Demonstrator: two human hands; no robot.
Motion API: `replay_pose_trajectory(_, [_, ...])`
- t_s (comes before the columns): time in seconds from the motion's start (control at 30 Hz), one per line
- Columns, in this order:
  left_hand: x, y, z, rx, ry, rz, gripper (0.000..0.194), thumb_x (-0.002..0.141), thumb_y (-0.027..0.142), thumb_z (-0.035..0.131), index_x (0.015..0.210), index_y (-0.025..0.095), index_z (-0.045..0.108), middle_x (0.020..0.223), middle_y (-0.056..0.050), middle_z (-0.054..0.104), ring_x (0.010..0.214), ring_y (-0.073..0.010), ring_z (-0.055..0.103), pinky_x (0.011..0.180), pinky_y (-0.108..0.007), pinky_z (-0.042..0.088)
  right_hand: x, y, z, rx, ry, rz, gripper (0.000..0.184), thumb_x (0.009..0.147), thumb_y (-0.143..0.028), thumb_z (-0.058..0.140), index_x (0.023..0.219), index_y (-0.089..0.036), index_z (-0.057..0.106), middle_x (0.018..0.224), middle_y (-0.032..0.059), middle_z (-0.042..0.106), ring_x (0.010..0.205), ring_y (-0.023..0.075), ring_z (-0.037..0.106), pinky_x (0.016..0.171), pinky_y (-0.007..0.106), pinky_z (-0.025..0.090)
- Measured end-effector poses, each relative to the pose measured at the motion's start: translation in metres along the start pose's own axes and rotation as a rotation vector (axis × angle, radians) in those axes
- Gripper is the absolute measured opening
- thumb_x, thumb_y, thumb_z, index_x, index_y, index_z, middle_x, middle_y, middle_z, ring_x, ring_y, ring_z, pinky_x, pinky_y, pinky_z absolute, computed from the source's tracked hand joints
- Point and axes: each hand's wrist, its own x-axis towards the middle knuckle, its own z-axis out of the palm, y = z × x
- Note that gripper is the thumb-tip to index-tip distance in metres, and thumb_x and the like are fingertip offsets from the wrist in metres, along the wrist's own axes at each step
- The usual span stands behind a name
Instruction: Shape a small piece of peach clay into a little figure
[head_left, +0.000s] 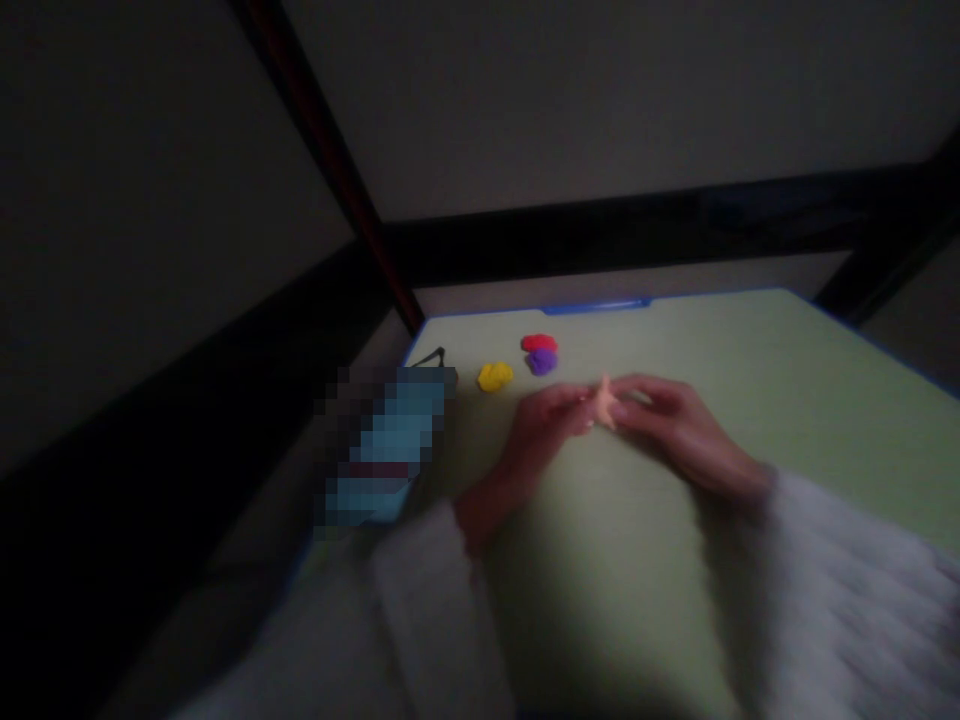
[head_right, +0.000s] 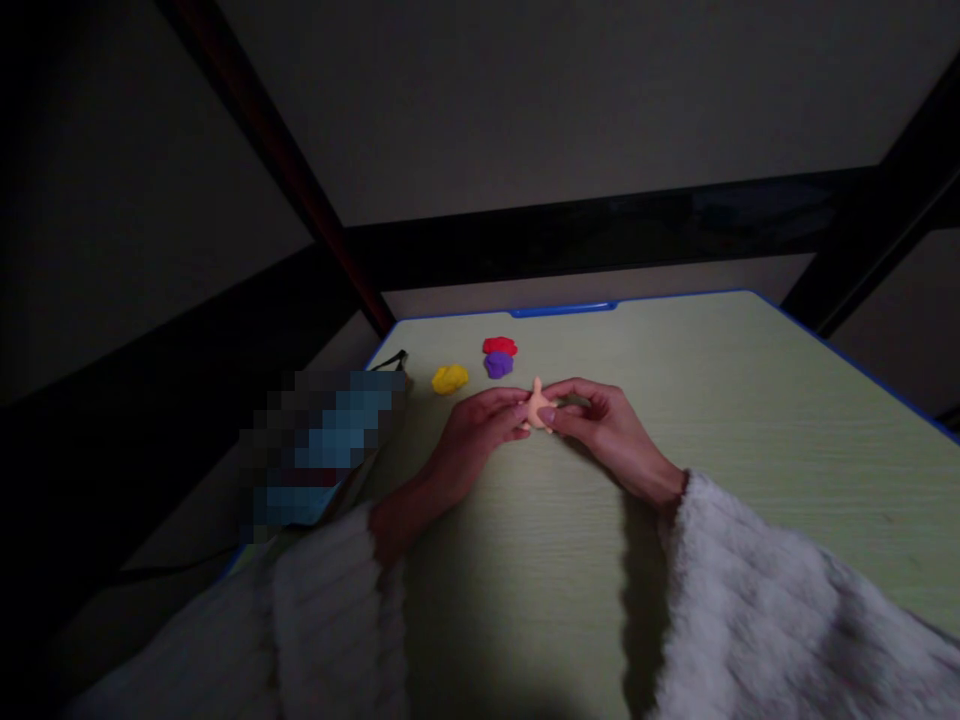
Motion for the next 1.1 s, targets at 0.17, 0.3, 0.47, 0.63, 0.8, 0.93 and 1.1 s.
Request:
replay_pose_trajectory(0.17, [0.0,0.0,-0.002,0.074,-0.058,0.06,0.024,0.069,0.028,0.068,0.09,0.015,0.067,0.092,-0.007,0.069,0.083,-0.0152,0.062,0.072,-0.025,0.047,0.0,-0.001,0.0,-0.042,0.011,-0.041,0.03,0.067,-0.04,0.072,0.087,-0.019,0.069,0.068,0.002,0.067,0.079,0.0195,0.062,0.068,0.03,0.047])
replay_pose_trajectory(0.3, [0.002,0.0,-0.002,0.081,-0.046,0.095,0.022,0.067,0.025,0.07,0.086,0.015,0.068,0.089,-0.006,0.07,0.081,-0.0149,0.062,0.073,-0.024,0.047,0.0,-0.003,0.0,-0.05,0.024,-0.044,0.028,0.066,-0.038,0.073,0.086,-0.019,0.07,0.075,0.0035,0.069,0.081,0.0203,0.063,0.071,0.032,0.048])
replay_pose_trajectory(0.47, [0.002,0.001,0.001,0.025,-0.016,0.078,0.024,0.063,0.023,0.072,0.085,0.014,0.067,0.088,-0.006,0.07,0.08,-0.0145,0.063,0.073,-0.024,0.047,0.0,0.0,0.0,-0.082,0.023,-0.074,0.027,0.065,-0.039,0.073,0.083,-0.019,0.071,0.08,0.0047,0.07,0.08,0.0203,0.063,0.073,0.034,0.049])
replay_pose_trajectory(0.63, [0.001,0.001,0.002,0.007,-0.009,0.064,0.025,0.066,0.028,0.071,0.089,0.017,0.068,0.086,-0.004,0.069,0.078,-0.0124,0.061,0.071,-0.021,0.045,0.001,0.001,0.001,-0.082,0.028,-0.068,0.031,0.071,-0.039,0.069,0.095,-0.02,0.069,0.083,0.0047,0.07,0.076,0.0188,0.063,0.073,0.035,0.05])
replay_pose_trajectory(0.8, [0.001,-0.003,0.0,0.029,0.066,0.007,0.028,0.071,0.037,0.066,0.09,0.017,0.068,0.076,-0.002,0.066,0.071,-0.0105,0.057,0.066,-0.022,0.043,0.0,0.002,0.0,-0.21,0.161,-0.303,0.029,0.066,-0.032,0.075,0.091,-0.019,0.067,0.091,0.0054,0.066,0.073,0.0163,0.061,0.066,0.031,0.05])
replay_pose_trajectory(0.93, [-0.001,0.0,0.003,-0.036,-0.045,-0.01,0.03,0.071,0.037,0.065,0.092,0.016,0.068,0.082,-0.003,0.065,0.074,-0.0104,0.057,0.07,-0.022,0.043,-0.001,0.006,-0.002,-0.404,0.161,-0.505,0.02,0.069,-0.027,0.073,0.086,-0.019,0.068,0.081,0.0033,0.063,0.072,0.0149,0.058,0.063,0.028,0.047])
replay_pose_trajectory(1.1, [-0.003,0.007,0.007,-0.133,-0.027,-0.101,0.03,0.075,0.039,0.06,0.093,0.016,0.067,0.086,-0.005,0.066,0.076,-0.0119,0.059,0.069,-0.023,0.045,0.002,0.006,-0.006,-0.398,0.14,-0.481,0.016,0.079,-0.025,0.063,0.092,-0.018,0.069,0.088,0.0064,0.065,0.08,0.0171,0.06,0.068,0.03,0.049])
